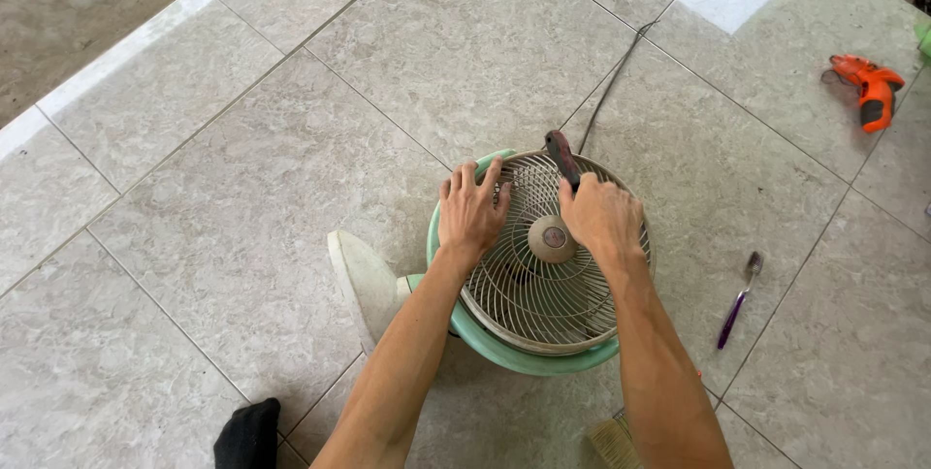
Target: The person disassembles a light green pedestal fan using a screwdriver and a brush. They remove the front grille, unscrew the rear housing, and detach the fan head from the stand.
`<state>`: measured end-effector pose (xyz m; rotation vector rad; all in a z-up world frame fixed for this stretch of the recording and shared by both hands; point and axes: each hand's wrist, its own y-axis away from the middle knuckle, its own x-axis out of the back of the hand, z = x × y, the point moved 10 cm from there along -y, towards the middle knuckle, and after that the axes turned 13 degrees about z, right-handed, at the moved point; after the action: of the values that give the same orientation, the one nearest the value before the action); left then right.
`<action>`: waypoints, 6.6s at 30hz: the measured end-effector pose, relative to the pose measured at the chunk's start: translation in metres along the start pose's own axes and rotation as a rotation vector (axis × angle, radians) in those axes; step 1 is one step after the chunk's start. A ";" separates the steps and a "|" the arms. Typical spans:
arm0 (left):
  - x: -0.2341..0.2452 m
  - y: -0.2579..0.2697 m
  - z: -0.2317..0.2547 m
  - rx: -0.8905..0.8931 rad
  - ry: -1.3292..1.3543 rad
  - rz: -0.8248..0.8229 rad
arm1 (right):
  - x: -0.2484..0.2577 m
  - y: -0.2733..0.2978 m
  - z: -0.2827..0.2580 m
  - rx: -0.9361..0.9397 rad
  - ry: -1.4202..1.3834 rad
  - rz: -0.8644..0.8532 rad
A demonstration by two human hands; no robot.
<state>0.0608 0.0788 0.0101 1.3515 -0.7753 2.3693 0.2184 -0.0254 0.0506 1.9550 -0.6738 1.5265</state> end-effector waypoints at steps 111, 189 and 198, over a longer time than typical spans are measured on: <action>-0.028 -0.033 0.023 -0.234 0.266 -0.170 | 0.003 0.014 -0.001 -0.194 0.079 0.105; 0.007 0.054 -0.043 -0.496 -0.203 -0.468 | -0.010 0.047 -0.057 0.065 0.116 0.070; 0.000 0.038 -0.031 -0.470 -0.121 -0.371 | 0.000 0.051 -0.027 -0.043 -0.051 0.097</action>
<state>0.0200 0.0659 -0.0141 1.3030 -0.9457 1.7014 0.1653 -0.0430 0.0620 1.9601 -0.8274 1.5100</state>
